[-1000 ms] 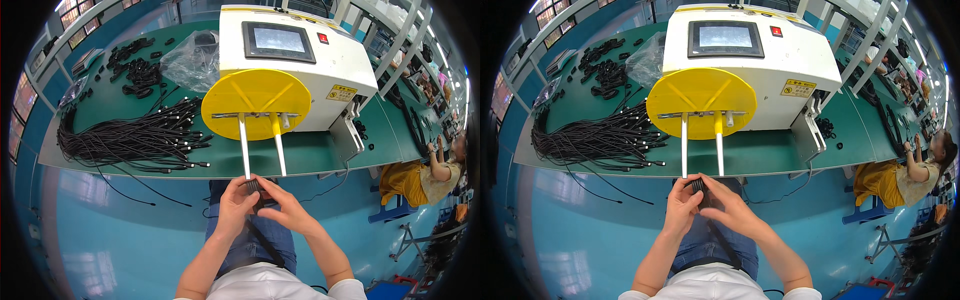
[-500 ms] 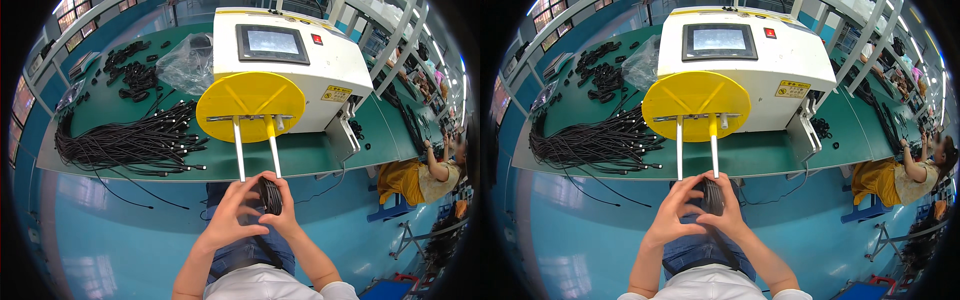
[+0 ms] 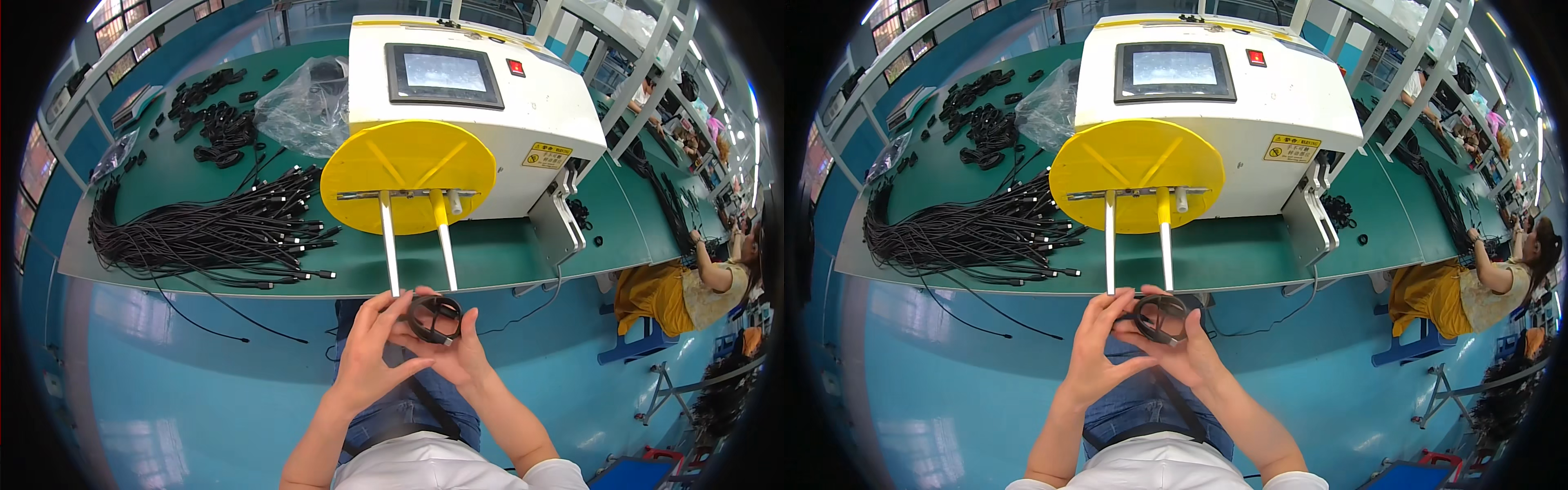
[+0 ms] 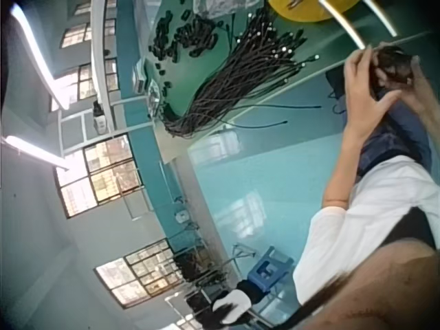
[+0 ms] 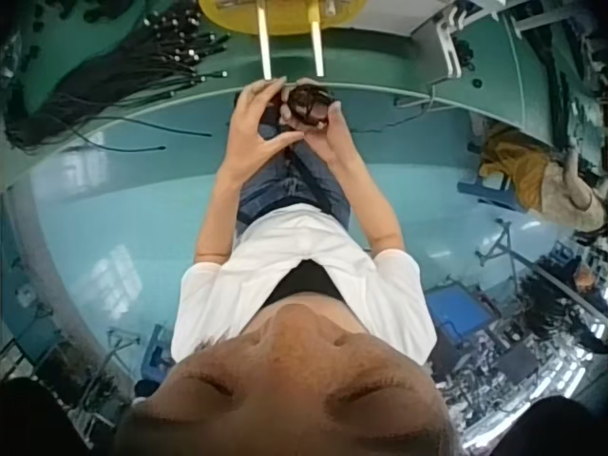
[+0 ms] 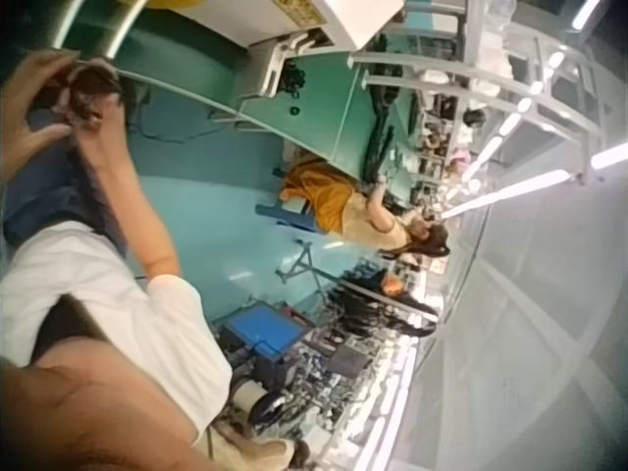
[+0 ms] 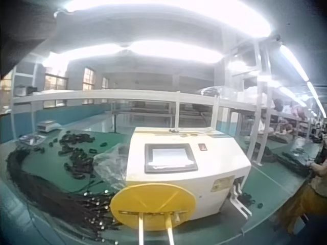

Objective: Winding and bundling electrical cables using an automated winding machine at an assembly station.

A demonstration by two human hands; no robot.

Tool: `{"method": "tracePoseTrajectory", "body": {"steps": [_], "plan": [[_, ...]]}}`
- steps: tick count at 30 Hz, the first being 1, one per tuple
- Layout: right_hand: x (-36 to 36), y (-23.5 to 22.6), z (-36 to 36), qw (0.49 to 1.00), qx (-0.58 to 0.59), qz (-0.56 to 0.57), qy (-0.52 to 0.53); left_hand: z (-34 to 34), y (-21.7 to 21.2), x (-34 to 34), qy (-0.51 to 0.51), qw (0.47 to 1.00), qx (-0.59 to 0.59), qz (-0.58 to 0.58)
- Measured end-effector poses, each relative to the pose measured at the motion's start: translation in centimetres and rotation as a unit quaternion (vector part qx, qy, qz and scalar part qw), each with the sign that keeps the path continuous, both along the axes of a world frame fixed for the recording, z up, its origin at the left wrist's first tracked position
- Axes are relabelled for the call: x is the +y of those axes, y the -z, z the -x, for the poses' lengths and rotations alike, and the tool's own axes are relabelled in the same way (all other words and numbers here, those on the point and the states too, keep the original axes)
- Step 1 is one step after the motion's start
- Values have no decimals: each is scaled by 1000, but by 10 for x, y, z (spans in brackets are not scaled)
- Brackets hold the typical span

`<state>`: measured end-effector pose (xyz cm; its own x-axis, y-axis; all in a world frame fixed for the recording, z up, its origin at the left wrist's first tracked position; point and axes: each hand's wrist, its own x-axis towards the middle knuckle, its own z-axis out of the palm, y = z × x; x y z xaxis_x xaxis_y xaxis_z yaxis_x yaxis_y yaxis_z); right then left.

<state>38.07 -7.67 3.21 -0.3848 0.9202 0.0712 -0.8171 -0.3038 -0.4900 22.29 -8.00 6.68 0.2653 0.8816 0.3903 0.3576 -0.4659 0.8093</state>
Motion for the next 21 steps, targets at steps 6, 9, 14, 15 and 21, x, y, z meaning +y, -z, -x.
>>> {"method": "tracePoseTrajectory", "body": {"steps": [6, 9, 14, 15, 21], "plan": [[-6, 4, -3, 986, 70, 114, -100, 6, -10, 11, 8, 992, 103, -77], [-6, 3, -8, 986, -66, 117, -97, 16, -1, 19, 119, 989, 85, 2], [1, -22, -21, 911, -400, 15, -97, 27, 9, 19, 99, 984, 143, -37], [1, -22, -19, 912, -399, 12, -98, 22, 13, 18, 97, 995, 27, 9], [-9, -7, 23, 955, -275, 100, -46, -13, 30, 5, -36, 771, -586, 246]]}}
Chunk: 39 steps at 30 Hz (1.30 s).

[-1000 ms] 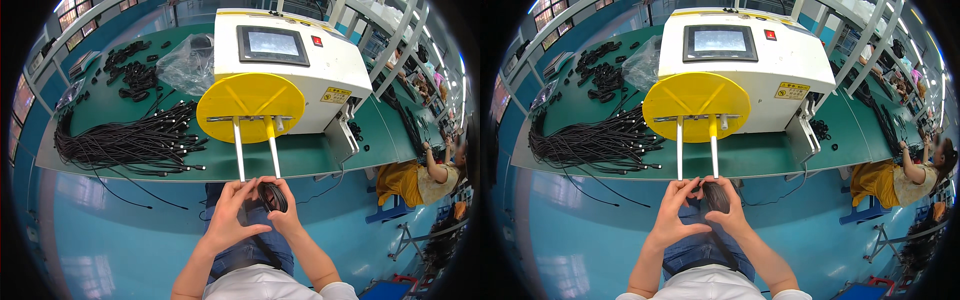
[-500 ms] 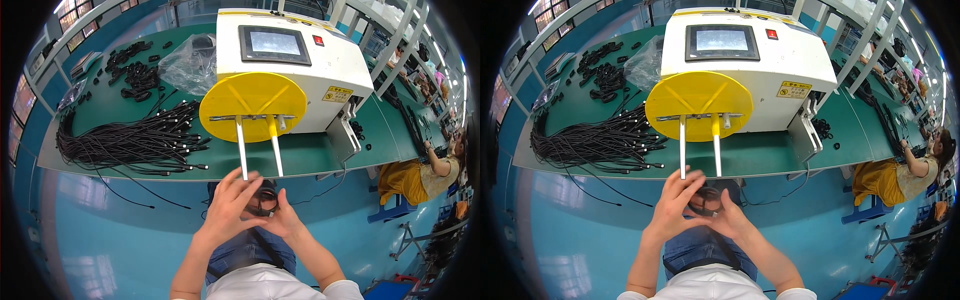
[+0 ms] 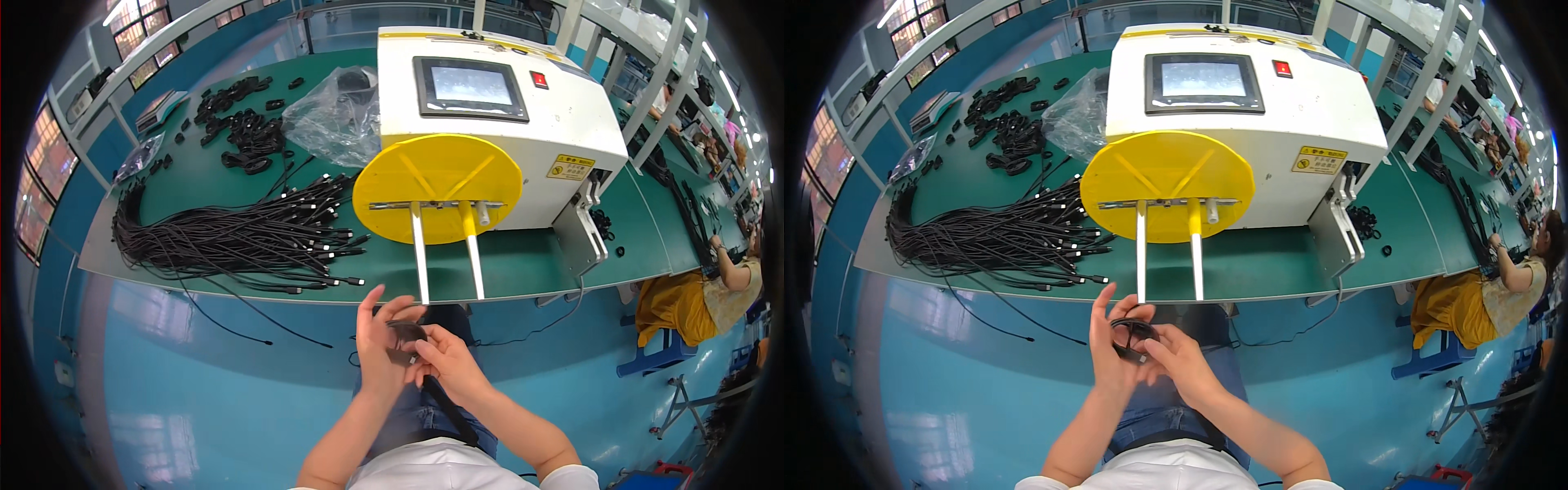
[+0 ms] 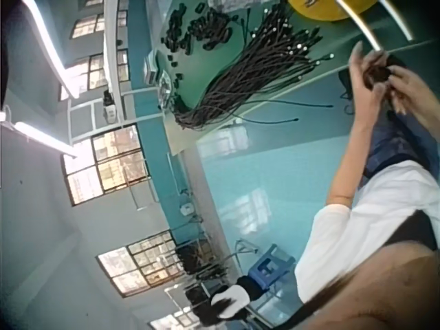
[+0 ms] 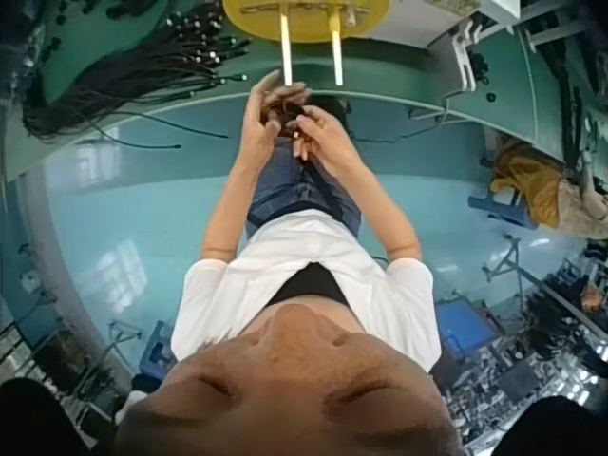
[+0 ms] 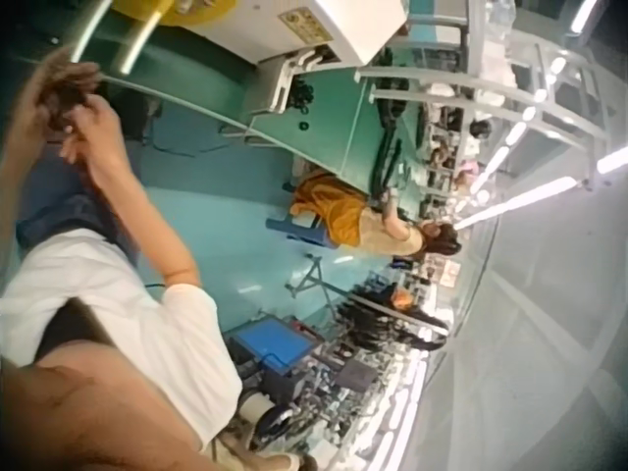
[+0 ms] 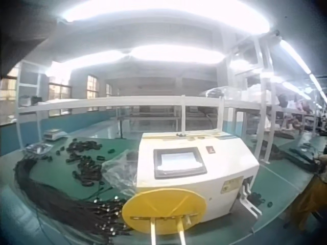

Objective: Winding and bundling electrical cables using an automated winding machine at an assembly station.

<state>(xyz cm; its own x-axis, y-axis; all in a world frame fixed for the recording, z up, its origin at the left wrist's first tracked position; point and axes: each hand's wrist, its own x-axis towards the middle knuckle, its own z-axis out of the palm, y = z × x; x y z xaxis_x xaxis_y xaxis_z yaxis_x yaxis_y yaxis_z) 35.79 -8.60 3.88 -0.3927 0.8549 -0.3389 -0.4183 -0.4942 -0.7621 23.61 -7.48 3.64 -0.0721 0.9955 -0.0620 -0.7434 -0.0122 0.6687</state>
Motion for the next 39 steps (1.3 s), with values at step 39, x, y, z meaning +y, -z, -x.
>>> {"method": "tracePoseTrajectory", "body": {"steps": [39], "plan": [[62, 15, 17, 926, -281, -252, 9, 62, 1, 50, 210, 961, 164, 70]]}}
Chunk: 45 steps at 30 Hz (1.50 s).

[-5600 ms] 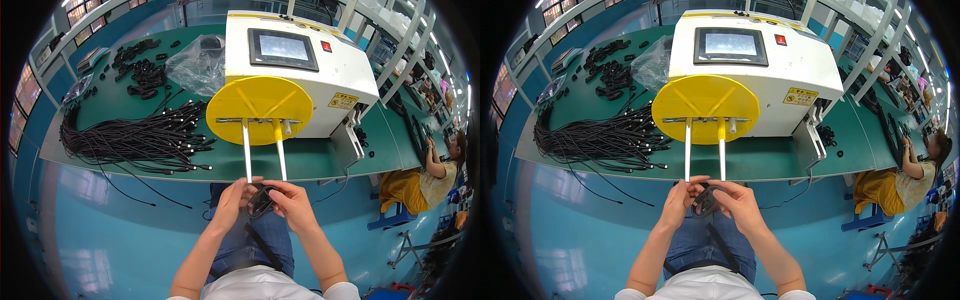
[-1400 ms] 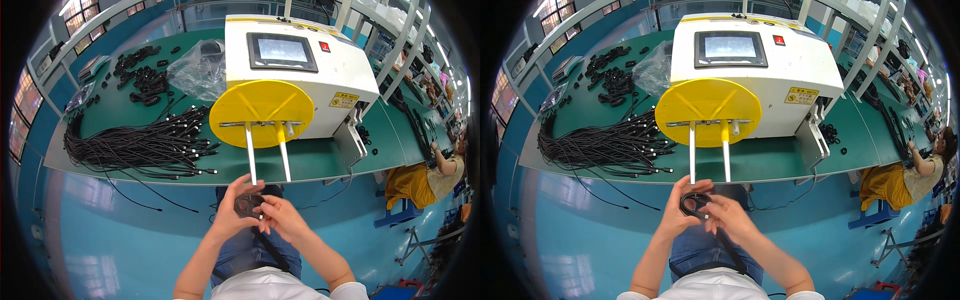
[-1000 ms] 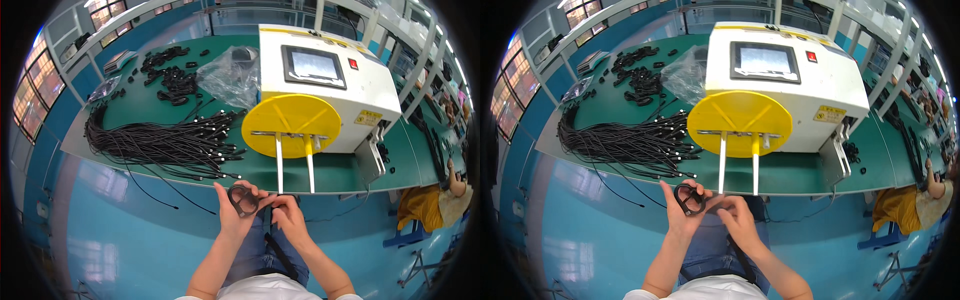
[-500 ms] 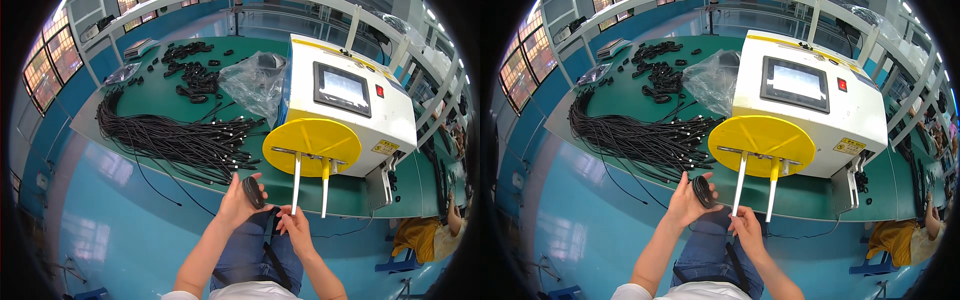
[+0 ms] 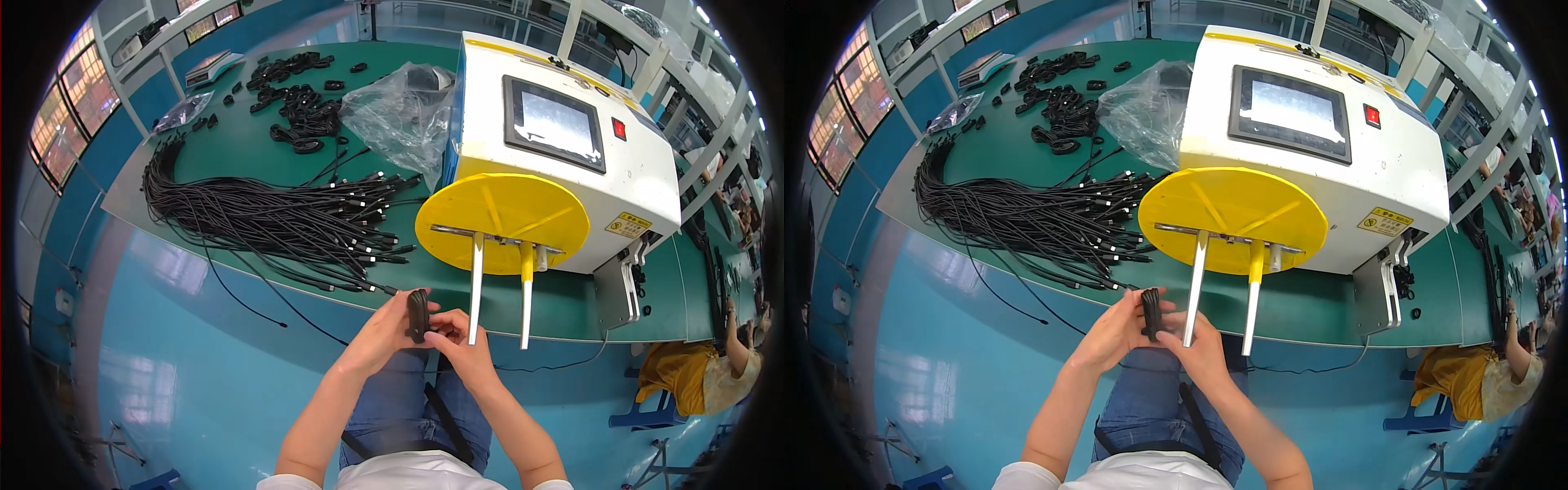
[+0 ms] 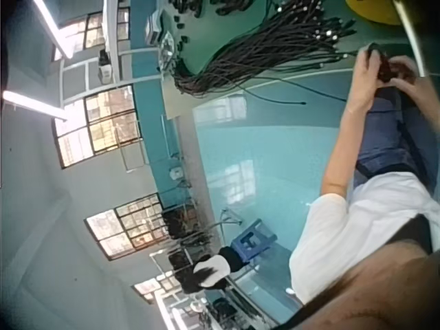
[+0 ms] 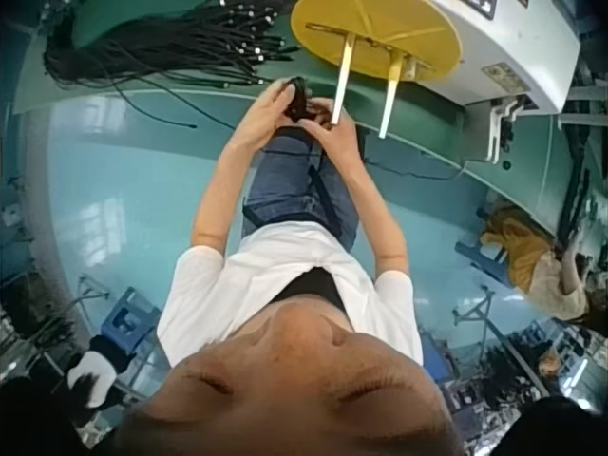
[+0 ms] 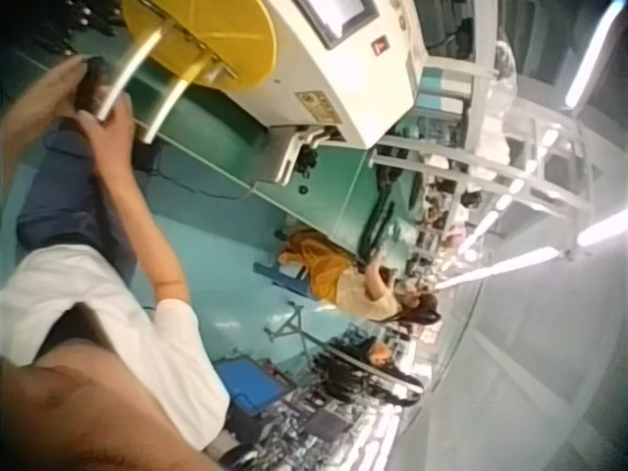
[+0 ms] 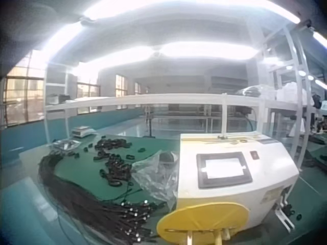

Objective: Winding and bundling electrical cables using an automated winding machine at an assembly station.

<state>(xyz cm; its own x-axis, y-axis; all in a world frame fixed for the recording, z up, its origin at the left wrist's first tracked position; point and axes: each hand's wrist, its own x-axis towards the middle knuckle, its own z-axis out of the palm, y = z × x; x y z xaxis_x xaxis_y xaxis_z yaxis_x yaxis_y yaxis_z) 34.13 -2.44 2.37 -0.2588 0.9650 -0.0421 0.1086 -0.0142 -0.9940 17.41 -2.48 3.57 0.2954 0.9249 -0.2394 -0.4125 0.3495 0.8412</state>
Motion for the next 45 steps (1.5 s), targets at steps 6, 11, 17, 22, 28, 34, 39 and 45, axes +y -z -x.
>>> {"method": "tracePoseTrajectory", "body": {"steps": [6, 11, 17, 22, 28, 34, 39, 45], "plan": [[9, -6, -6, 979, 118, 166, 7, 6, 4, 1, 20, 984, -177, 30], [17, -2, -6, 969, 155, 192, 25, 9, 0, 3, 6, 985, -172, 27], [16, -17, 2, 980, 132, 132, 75, 9, -1, -4, -104, 992, -71, -25], [27, 4, -11, 989, 107, 81, 62, 57, -20, 30, -183, 981, -31, -61], [37, 20, -10, 987, 118, 95, 48, 182, -73, 181, -426, 863, 262, -71], [49, 23, -12, 986, 124, 101, 57, 138, -20, 130, -382, 712, 490, -328], [45, 23, -16, 987, 125, 93, 35, 124, 38, 0, -589, 655, 427, -205], [45, 33, -16, 989, 117, 87, 19, 109, 155, -43, -502, 759, 412, -43]]}}
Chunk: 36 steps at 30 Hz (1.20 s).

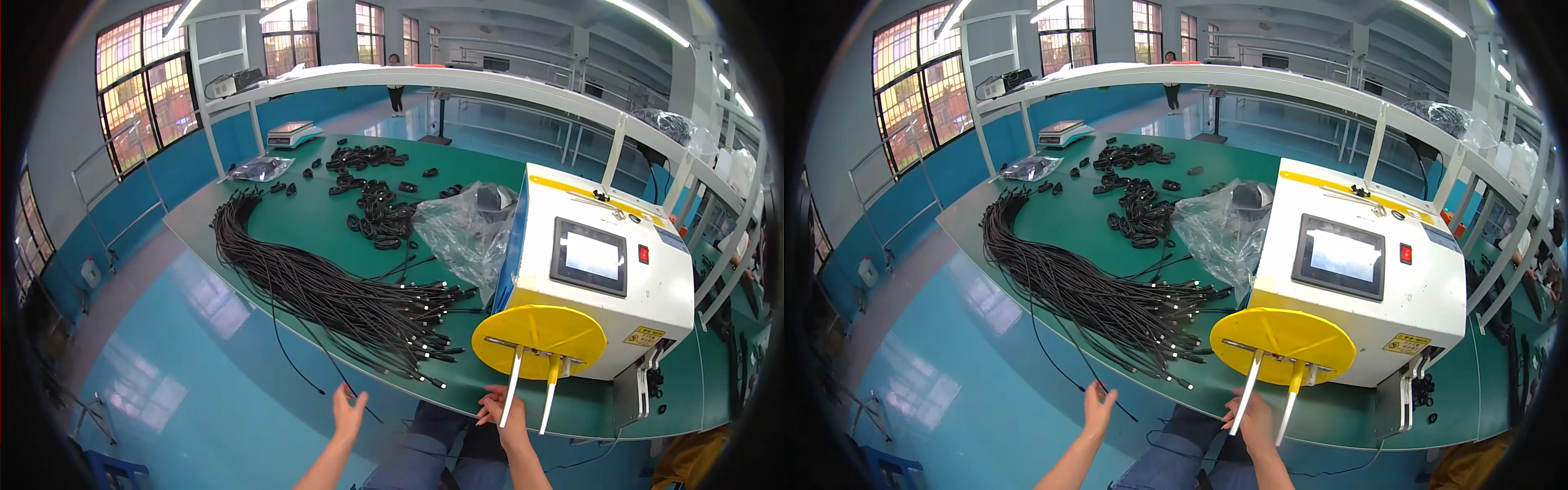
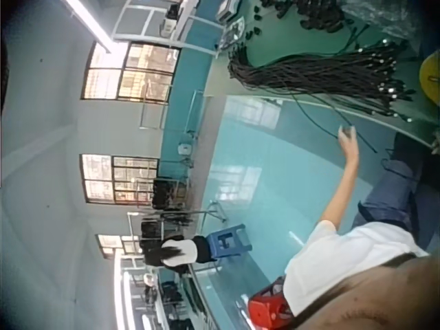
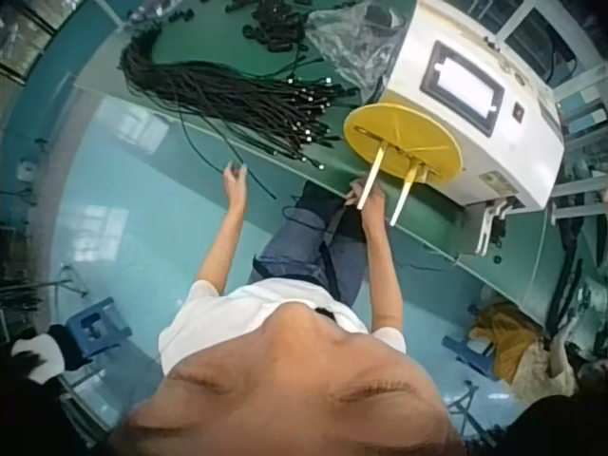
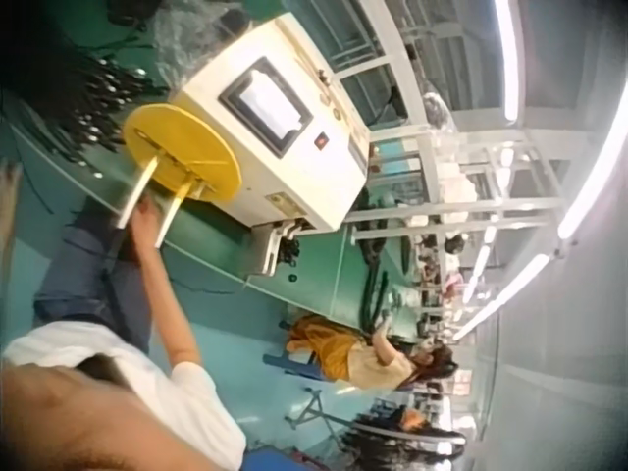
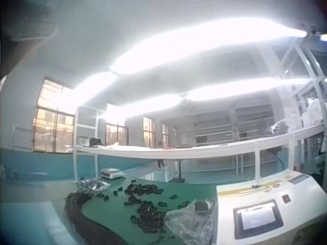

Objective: Winding and bundling electrical cables using an automated winding machine at an assembly station.

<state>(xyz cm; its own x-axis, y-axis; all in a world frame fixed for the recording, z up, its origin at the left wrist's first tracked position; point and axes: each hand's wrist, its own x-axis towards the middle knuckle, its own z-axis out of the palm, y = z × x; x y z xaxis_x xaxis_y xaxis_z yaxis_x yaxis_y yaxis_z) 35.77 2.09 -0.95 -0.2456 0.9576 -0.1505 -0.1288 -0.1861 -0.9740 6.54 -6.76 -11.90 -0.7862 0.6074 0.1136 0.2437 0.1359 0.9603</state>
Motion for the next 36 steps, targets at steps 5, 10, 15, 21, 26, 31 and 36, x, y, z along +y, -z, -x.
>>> {"method": "tracePoseTrajectory", "body": {"steps": [5, 10, 15, 21, 26, 31, 36], "plan": [[-4, 23, -2, 995, -78, -49, -50, -18, -35, 0, 175, 963, -203, 11], [-40, 8, 57, 943, -150, -264, -140, -23, -81, 6, 193, 905, -358, -128], [-45, -3, 95, 985, -43, -107, -131, -23, -117, 21, 234, 870, -411, -137], [-14, -20, 98, 959, -174, -206, -93, 2, -110, 19, 158, 953, -254, -48], [4, -10, 95, 878, -269, -396, -20, 118, 5, 27, -216, 966, 117, -75], [4, 0, 98, 840, -318, -439, -14, 194, 64, 16, -151, 969, 188, 53], [4, -8, 94, 788, -365, -495, 36, 132, -32, 22, 113, 966, -218, -75]]}}
